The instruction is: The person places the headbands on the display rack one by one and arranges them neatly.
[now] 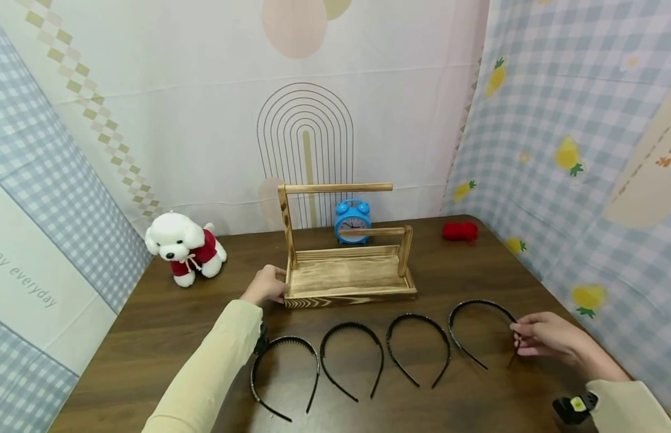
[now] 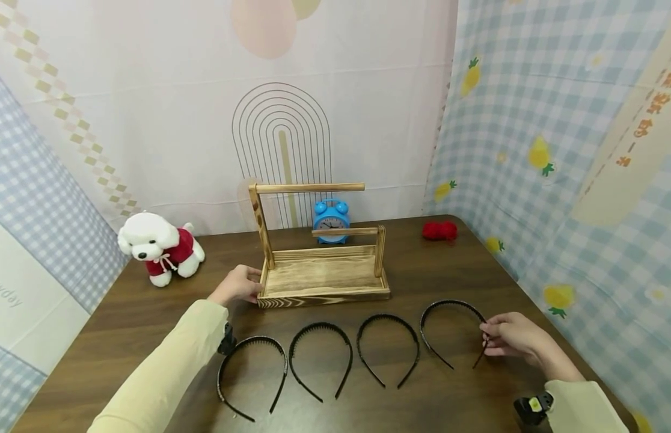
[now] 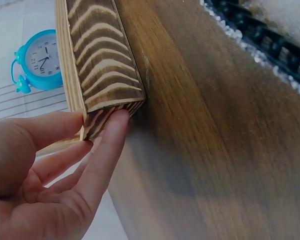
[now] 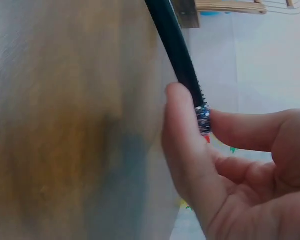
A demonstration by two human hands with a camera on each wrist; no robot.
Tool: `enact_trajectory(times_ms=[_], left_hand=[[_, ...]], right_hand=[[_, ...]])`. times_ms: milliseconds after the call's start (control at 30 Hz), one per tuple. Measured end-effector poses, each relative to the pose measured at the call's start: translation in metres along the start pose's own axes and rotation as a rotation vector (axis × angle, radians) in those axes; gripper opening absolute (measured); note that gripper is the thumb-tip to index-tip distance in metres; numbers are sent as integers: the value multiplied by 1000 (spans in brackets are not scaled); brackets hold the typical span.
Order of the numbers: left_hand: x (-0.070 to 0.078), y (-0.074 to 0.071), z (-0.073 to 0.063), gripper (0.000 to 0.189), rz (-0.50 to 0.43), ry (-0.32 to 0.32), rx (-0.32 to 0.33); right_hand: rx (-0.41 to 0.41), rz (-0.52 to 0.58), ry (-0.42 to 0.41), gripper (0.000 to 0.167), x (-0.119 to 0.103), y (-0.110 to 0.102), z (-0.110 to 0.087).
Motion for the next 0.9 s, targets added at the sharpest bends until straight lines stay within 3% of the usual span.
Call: enact_trajectory(times_ms=[233,433,633,800,900], left_hand=[[5,-3,-13,46,38,2,58],[0,0,-11,47,-18,-27,21],[-3,6,-11,46,-45,-49,-30],[-1,7,-12,44,-15,-37,-6],[0,6,-12,42,24,-29,20]], right_hand=[[111,4,-89,30,-19,-4,4],[202,48,-218,31,-37,-4,9],[303,182,-316,19,-52,-4,11],[373,310,-471,11,-55,-8,19],[407,325,-532,13,-52,-10,26]])
Point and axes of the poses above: each hand's wrist, its own z-axis towards the middle knuckle, its own y-axis out of the palm, x = y × z, the point moved 10 cm from there along z, towards the middle knuckle, and after that the axes turned 10 degrees about -y, right-handed, at the moved point
